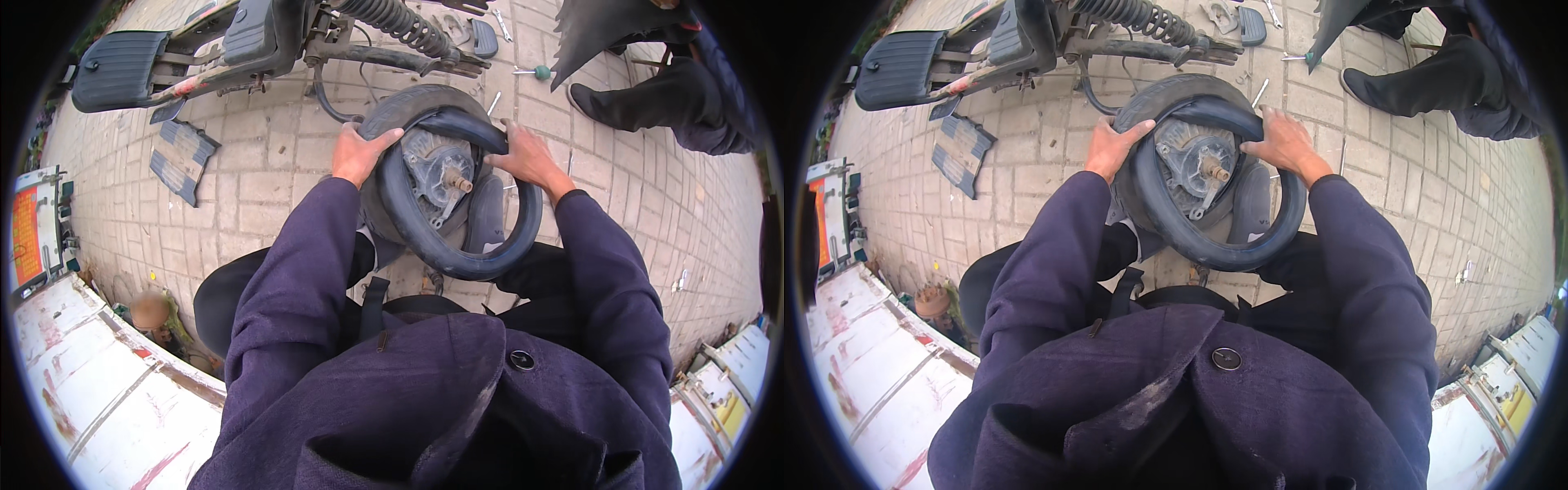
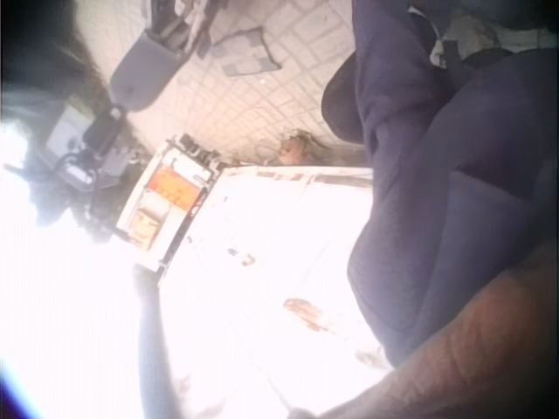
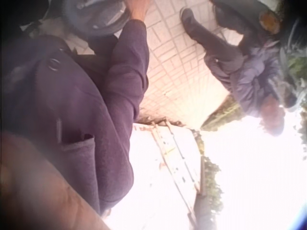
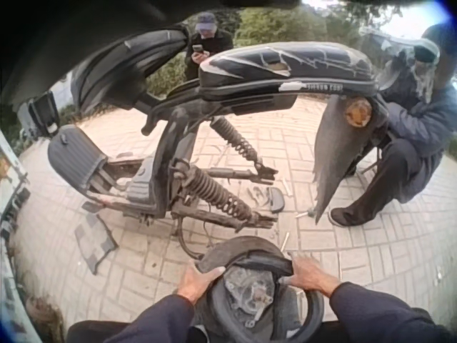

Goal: The person removes the inner tube from a scooter wheel using a tire lever, then inserts a new inner tube and reseats the tire onto the rim. The person uses a tire lever to pry the tire bead and hands to manipulate the tube and tire.

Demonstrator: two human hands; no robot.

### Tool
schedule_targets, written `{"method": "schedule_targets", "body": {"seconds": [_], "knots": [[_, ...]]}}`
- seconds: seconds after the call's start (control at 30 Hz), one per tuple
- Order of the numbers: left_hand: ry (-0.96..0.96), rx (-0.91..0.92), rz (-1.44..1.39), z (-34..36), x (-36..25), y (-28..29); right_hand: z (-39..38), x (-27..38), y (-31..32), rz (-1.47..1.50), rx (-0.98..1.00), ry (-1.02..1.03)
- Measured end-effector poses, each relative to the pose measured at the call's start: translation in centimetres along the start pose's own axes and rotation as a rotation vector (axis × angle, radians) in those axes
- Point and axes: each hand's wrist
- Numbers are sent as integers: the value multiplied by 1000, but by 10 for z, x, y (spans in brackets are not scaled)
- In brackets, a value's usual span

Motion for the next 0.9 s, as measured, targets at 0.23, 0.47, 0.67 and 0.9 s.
{"method": "schedule_targets", "body": {"seconds": [0.23,0.47,0.67,0.9], "knots": [[-19,-185,5,-19,-6,-14,23,63,15,132,12,-43],[-40,-222,70,-47,-44,-21,-15,104,82,232,-305,260],[-186,-295,321,-95,-82,-39,-22,76,119,190,-395,361],[-435,-277,482,-123,-88,-83,-2,6,108,-24,-440,216]]}}
Point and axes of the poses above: each hand's wrist, its own z-axis towards the middle knuckle, its own y-axis out of the back of the hand, x = y × z, and after that the axes turned 10 degrees about -z, right-handed
